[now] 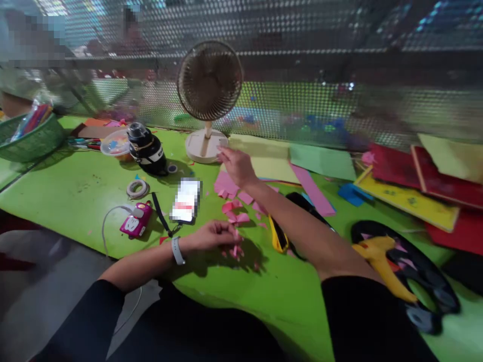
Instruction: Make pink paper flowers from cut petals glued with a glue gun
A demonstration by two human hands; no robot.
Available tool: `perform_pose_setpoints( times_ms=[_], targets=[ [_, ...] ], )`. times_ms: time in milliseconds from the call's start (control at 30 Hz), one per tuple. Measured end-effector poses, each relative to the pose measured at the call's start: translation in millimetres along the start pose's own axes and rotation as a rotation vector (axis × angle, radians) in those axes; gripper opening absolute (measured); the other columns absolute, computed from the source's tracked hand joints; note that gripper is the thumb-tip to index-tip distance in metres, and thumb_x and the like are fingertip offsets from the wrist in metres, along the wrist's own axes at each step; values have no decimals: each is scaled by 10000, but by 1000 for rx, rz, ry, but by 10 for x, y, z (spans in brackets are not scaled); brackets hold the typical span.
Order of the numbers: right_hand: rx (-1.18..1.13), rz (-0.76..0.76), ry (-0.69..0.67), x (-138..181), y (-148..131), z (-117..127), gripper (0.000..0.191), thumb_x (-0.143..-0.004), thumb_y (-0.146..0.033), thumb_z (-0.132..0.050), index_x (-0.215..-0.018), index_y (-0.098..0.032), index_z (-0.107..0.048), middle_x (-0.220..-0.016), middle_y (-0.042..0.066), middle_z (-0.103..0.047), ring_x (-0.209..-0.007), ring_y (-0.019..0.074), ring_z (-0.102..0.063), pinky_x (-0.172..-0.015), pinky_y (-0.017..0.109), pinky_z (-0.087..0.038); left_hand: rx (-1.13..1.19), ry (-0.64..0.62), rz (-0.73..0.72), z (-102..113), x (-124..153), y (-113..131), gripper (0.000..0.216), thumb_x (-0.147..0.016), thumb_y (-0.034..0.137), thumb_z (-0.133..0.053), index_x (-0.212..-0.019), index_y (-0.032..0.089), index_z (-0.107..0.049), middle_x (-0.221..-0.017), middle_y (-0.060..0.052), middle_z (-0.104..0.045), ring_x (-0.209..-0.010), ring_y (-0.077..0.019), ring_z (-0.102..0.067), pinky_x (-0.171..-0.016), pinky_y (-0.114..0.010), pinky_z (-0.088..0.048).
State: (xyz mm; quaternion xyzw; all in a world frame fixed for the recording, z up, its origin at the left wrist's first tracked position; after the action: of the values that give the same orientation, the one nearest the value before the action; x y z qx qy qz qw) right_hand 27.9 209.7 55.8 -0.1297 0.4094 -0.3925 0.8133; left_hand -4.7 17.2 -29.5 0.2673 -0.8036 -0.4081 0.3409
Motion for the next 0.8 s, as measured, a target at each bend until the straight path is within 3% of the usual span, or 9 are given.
perform_pose_setpoints(
  times_ms=[67,167,300,500,633,700,800],
  targets=[
    [-304,-166,71,484,24,392,335,-949,-427,-580,-1184,-214,-688,-934,41,-771,-775,191,-744,-735,330,-606,-34,70,-76,73,-17,99,505,-653,543,-826,-823,112,-627,-752,-35,-709,-635,-104,-658,-594,-229,-487],
    [-403,-330,150,1217,-128,828,312,-922,-476,-616,-1098,-240,-719,-869,30,-763,-691,168,-722,-671,307,-593,-16,180,-140,178,-74,144,482,-699,517,-808,-876,112,-616,-740,-24,-698,-641,-97,-658,-593,-216,-491],
    [-270,-229,122,1764,-488,1027,207,-922,-413,-634,-1012,-269,-753,-942,43,-772,-818,191,-721,-766,343,-581,-35,190,-147,135,-135,97,449,-721,471,-811,-884,103,-612,-760,-32,-701,-639,-88,-654,-643,-232,-514],
    [-297,-143,-16,1961,-445,921,227,-948,-413,-590,-975,-260,-756,-897,33,-780,-765,182,-723,-695,316,-573,-85,139,-135,-6,-127,115,471,-652,447,-860,-909,112,-649,-810,-32,-725,-690,-106,-691,-720,-268,-554],
    [-332,-65,-185,2010,-421,846,268,-927,-482,-600,-914,-272,-766,-809,20,-774,-678,169,-702,-639,297,-557,-132,157,-121,4,-117,166,453,-645,423,-866,-909,104,-682,-769,-22,-726,-647,-91,-680,-695,-251,-551],
    [-354,-101,-225,2024,-400,846,281,-921,-493,-604,-893,-268,-770,-774,18,-763,-654,163,-686,-631,297,-553,-156,175,-120,18,-126,183,433,-652,413,-863,-897,100,-691,-765,-29,-729,-647,-94,-680,-695,-259,-556],
    [-476,-293,-163,2030,-292,899,269,-896,-486,-643,-869,-253,-774,-827,32,-763,-728,167,-695,-681,315,-571,-173,215,-139,42,-161,183,410,-676,408,-848,-889,94,-695,-785,-51,-738,-670,-107,-689,-715,-285,-566]
  ],
)
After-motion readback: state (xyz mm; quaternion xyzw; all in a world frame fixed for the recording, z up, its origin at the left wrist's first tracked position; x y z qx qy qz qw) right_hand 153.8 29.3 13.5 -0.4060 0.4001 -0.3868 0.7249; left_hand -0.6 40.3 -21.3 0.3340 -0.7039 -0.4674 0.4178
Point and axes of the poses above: each hand's wrist, its own x-axis away from the middle knuckle, its own z-axis out of the back of the hand, y = z × x, the point moved 8 cm from there along -x, towards the middle knuckle
